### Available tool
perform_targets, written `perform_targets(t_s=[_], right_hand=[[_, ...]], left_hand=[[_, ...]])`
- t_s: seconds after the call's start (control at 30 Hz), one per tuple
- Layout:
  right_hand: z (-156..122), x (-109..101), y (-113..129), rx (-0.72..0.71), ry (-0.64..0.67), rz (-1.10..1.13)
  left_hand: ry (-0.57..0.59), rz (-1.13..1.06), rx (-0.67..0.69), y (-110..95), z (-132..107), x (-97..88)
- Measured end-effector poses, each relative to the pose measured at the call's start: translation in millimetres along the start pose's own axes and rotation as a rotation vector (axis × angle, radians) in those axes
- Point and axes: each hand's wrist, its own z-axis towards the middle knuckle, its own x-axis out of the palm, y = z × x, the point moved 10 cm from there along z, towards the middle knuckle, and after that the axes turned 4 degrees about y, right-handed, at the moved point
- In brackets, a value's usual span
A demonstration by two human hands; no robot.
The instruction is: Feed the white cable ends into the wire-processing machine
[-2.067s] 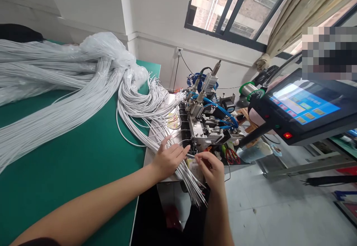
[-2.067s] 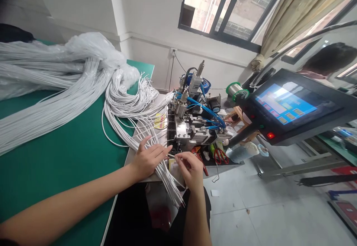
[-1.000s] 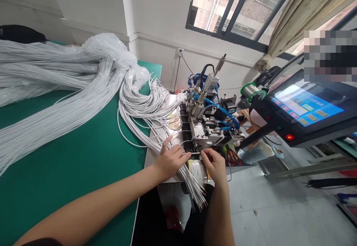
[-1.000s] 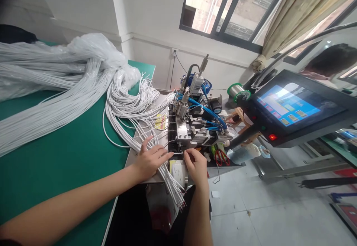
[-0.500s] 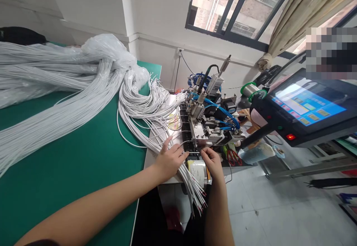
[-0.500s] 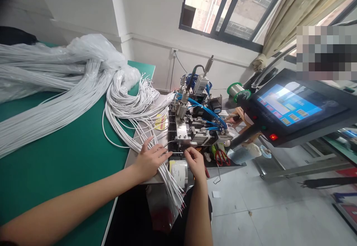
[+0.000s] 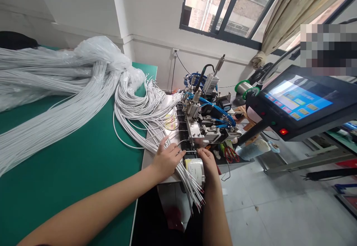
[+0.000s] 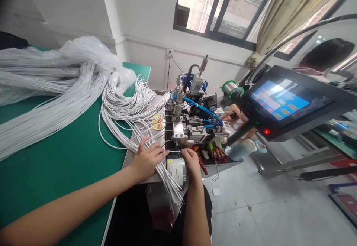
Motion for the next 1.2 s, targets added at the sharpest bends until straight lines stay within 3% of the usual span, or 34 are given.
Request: perform_targets(t_s=[0.33, 0.5, 0.67, 0.8, 0.9, 1.0, 1.2], right_hand=[[-25, -34, 21, -0.136, -0.130, -0.288], [-42, -32, 42, -0.192, -0.105, -0.320], [-60, -13, 62, -0.200, 0.043, -0.409], [-75, 18, 78, -0.249, 0.275, -0.549], [-81, 32, 83, -0.279, 0.351, -0.566], [-78, 32, 83, -0.314, 0.307, -0.540], [-68, 15, 82, -0.400, 0.075, -0.410]], left_hand=[[-0.018, 0.039, -0.048, 4, -4, -1.3], [-0.097, -0.005, 0.107, -9, -3, -15.1], [-0.084, -0.090, 0.255, -16, 0, -18.7], [-0.074, -0.087, 0.251, -15, 1, -19.8], [-0.064, -0.064, 0.245, -15, 0, -18.3], [-0.036, -0.055, 0.243, -15, -1, -13.8], [-0.053, -0.097, 0.220, -14, 0, -14.7]])
